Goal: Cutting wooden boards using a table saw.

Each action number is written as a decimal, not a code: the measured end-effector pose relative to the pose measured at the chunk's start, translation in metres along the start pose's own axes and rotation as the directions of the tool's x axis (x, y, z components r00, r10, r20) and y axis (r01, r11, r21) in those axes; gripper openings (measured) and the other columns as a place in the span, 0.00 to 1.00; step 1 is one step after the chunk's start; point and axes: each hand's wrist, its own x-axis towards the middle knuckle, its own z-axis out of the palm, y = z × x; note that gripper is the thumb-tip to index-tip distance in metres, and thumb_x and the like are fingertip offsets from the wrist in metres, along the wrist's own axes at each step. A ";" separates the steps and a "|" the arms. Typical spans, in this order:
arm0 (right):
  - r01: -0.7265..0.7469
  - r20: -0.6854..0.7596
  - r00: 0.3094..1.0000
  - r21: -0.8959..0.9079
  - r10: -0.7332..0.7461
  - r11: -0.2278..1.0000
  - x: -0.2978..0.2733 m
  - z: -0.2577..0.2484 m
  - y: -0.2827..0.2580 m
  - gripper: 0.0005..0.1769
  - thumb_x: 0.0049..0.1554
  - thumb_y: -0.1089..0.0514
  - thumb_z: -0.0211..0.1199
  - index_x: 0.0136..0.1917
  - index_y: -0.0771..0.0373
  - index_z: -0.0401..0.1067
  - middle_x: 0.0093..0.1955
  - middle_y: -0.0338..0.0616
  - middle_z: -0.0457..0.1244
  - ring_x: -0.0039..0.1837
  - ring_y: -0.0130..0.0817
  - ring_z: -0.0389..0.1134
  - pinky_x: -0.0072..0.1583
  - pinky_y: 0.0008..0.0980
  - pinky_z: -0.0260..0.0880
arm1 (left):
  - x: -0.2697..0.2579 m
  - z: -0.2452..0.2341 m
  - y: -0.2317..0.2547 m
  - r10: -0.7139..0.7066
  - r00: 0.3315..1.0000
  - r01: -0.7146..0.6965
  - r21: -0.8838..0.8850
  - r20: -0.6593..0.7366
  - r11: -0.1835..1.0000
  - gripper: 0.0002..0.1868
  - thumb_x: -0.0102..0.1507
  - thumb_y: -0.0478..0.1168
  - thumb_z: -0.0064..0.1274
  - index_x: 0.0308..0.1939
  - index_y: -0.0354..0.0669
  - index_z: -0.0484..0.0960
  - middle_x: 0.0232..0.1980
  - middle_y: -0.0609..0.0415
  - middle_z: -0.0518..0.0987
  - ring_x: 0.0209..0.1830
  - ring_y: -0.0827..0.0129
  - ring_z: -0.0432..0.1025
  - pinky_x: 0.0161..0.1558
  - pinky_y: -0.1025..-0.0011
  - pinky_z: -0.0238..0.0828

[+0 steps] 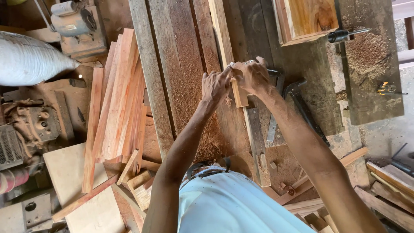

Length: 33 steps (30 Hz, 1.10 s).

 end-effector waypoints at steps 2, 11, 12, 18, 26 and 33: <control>-0.006 0.000 1.000 -0.011 0.006 1.000 0.002 -0.003 -0.002 0.12 0.64 0.50 0.67 0.57 0.55 0.80 0.36 0.39 0.72 0.37 0.32 0.70 0.66 0.57 0.56 | 0.004 0.006 -0.005 0.006 1.000 -0.007 -0.011 -0.022 1.000 0.22 0.67 0.45 0.56 0.65 0.54 0.76 0.31 0.59 0.82 0.27 0.70 0.65 0.39 0.64 0.56; -0.010 0.024 1.000 -0.022 0.010 1.000 0.014 -0.005 -0.002 0.18 0.63 0.53 0.66 0.65 0.57 0.77 0.42 0.43 0.72 0.43 0.35 0.72 0.68 0.55 0.55 | -0.015 -0.020 0.017 -0.051 0.996 0.044 -0.103 -0.067 0.994 0.23 0.71 0.47 0.45 0.71 0.51 0.73 0.23 0.58 0.76 0.20 0.71 0.60 0.35 0.65 0.59; 0.022 -0.021 1.000 -0.044 -0.023 0.999 0.014 -0.006 0.001 0.21 0.60 0.56 0.67 0.67 0.57 0.77 0.46 0.44 0.73 0.47 0.35 0.73 0.70 0.55 0.54 | -0.024 -0.023 0.025 -0.046 0.995 0.030 -0.171 -0.087 0.985 0.23 0.74 0.46 0.42 0.72 0.47 0.73 0.22 0.57 0.74 0.19 0.71 0.59 0.35 0.64 0.61; -0.041 0.043 0.998 -0.036 0.043 0.999 0.032 -0.018 -0.010 0.24 0.57 0.58 0.70 0.67 0.57 0.75 0.60 0.44 0.72 0.61 0.39 0.73 0.72 0.57 0.51 | -0.104 -0.017 0.015 -0.023 0.998 -0.002 -0.387 -0.061 0.922 0.15 0.73 0.45 0.44 0.53 0.44 0.83 0.25 0.56 0.77 0.19 0.72 0.63 0.35 0.63 0.63; -0.037 0.078 0.996 -0.085 0.044 0.996 0.055 -0.013 0.003 0.25 0.58 0.57 0.71 0.68 0.56 0.73 0.62 0.44 0.71 0.63 0.40 0.72 0.73 0.56 0.51 | -0.166 -0.023 -0.031 -0.134 0.991 0.114 -0.445 -0.012 0.888 0.10 0.71 0.43 0.49 0.45 0.45 0.84 0.28 0.55 0.82 0.22 0.73 0.69 0.34 0.64 0.65; -0.033 0.039 0.998 -0.135 0.039 0.990 0.097 -0.005 0.019 0.28 0.57 0.58 0.72 0.70 0.57 0.72 0.59 0.47 0.72 0.62 0.42 0.73 0.70 0.54 0.54 | -0.182 -0.039 -0.057 -0.216 0.976 0.175 -0.490 -0.028 0.854 0.11 0.69 0.43 0.53 0.51 0.45 0.86 0.37 0.50 0.86 0.30 0.67 0.76 0.38 0.64 0.69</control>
